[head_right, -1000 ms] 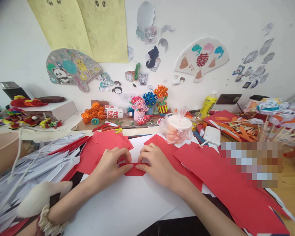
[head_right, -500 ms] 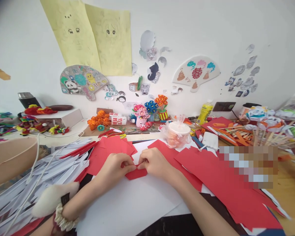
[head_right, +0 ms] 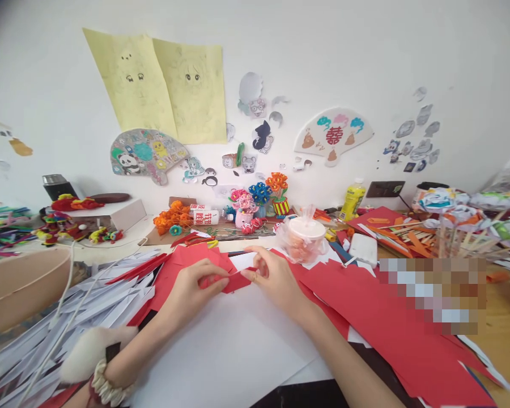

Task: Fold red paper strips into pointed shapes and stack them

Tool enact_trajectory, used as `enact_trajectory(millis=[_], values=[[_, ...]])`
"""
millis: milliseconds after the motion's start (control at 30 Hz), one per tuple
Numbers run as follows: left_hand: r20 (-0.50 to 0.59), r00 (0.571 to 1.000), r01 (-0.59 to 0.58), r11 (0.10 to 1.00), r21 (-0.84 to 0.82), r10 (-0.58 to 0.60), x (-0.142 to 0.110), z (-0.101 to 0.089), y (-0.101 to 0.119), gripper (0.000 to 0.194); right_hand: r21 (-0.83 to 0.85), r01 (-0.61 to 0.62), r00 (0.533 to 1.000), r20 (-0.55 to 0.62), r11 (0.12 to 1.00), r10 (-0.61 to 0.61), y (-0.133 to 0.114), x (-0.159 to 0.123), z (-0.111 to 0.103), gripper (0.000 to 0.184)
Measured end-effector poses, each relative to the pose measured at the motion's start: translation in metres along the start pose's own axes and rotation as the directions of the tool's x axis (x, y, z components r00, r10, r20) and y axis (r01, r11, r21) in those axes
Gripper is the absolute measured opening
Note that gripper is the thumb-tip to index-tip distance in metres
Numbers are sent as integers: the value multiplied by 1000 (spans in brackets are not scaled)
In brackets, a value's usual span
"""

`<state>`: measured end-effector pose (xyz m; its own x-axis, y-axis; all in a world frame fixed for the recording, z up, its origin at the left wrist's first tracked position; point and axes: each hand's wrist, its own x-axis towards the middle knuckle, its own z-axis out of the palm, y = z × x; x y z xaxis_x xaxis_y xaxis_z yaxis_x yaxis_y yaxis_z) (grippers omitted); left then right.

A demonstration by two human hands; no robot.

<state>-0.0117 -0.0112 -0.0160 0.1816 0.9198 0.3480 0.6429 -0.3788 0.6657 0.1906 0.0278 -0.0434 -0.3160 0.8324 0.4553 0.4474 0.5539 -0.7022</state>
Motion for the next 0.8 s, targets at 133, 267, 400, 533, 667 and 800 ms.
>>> enact_trajectory(millis=[133, 267, 400, 533, 667, 800], values=[[68, 978, 210, 912, -353, -198, 3, 2, 0, 25, 245, -137, 990, 78, 960, 121, 0, 1, 6, 55], [202, 942, 334, 778, -532, -266, 0, 10, 4, 30, 398, -209, 957, 273, 893, 102, -7, -2, 14, 37], [225, 948, 306, 827, -472, -223, -1, 10, 3, 30, 451, -270, 931, 349, 851, 110, -13, -5, 9, 34], [56, 972, 231, 897, -377, -226, 4, 1, -3, 34, 375, -334, 871, 473, 865, 131, -5, -4, -3, 35], [141, 971, 224, 948, -225, -195, 5, -6, -8, 23, 301, -381, 809, 566, 874, 158, 5, -3, -11, 34], [253, 951, 193, 980, -41, -177, 2, -3, -10, 15, 155, -337, 830, 514, 929, 215, 6, -5, -15, 28]])
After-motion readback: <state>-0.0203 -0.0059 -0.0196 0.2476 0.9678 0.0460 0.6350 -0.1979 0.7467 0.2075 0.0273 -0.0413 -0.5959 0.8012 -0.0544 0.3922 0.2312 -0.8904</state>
